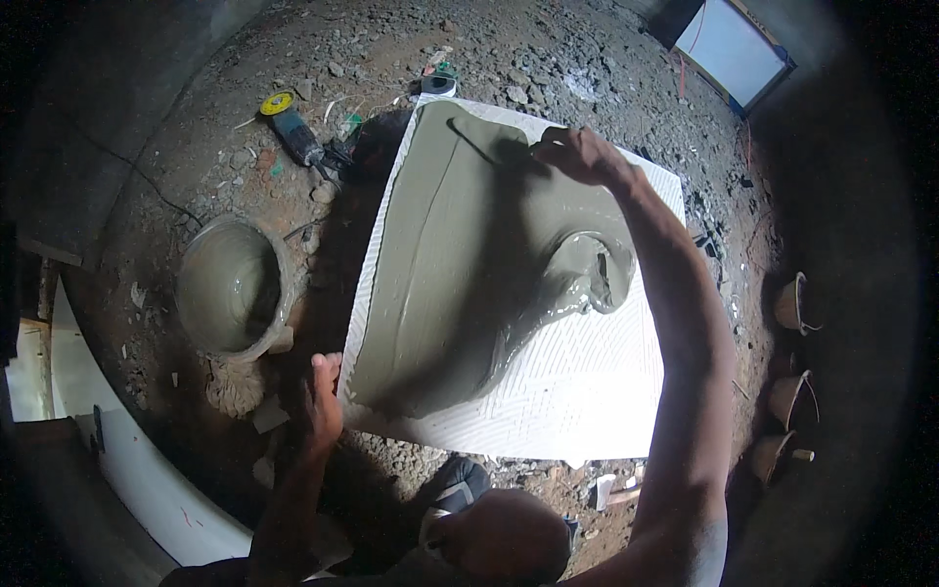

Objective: The person mixes mortar in a bucket using a trowel and then spreads the mortar onto the back of a large floor tile before lifting the tile.

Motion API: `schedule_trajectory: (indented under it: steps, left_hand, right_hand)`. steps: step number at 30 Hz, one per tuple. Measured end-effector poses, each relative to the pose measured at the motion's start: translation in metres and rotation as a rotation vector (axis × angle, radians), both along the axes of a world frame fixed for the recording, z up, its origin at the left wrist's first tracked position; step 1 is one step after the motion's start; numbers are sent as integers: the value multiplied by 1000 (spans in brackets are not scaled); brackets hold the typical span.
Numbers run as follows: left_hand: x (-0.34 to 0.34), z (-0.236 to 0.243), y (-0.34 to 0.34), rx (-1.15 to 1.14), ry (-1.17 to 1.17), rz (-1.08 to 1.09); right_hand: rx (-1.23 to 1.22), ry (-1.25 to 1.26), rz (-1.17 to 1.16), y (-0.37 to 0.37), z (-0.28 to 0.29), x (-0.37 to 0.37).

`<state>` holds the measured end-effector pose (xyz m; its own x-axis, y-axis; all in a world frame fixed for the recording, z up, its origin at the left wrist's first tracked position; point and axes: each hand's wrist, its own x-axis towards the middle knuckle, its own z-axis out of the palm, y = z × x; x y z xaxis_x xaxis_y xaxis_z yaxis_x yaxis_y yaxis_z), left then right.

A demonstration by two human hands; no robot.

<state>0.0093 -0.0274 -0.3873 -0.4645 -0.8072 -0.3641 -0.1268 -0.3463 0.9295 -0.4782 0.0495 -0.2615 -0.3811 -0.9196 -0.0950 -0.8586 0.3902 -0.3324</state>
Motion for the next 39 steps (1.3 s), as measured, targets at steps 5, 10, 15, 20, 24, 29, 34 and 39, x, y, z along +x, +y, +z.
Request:
schedule_trajectory:
  steps: [5,10,15,20,24,29,34,39]
  left_hand:
    - [8,-16,-3,-24,69,-28]
    - [-8,12,3,-163,-76,-62]
    - [2,14,5,-160,-138,-53]
    - [14,-33,-2,28,-148,-69]
    - [14,-20,-11,20,-144,-25]
    - [-7,-18,-11,46,-39,-132]
    - [-2,-13,-16,85,11,-192]
    - [-5,-21,-16,88,8,-119]
  right_hand:
    - [161,-183,-166,-18,6,-36]
    - [184,-196,-175,-10,12,-61]
    - [250,-220,-211,-13,5,-37]
    - [326,-294,-173,19,21,1]
    - [482,-353,-28,40,15,61]
    - [-160,-1045,152,157,-50,124]
    - [185,-140,-35,194,-10,262]
    - [103,-97,-383,222,24,333]
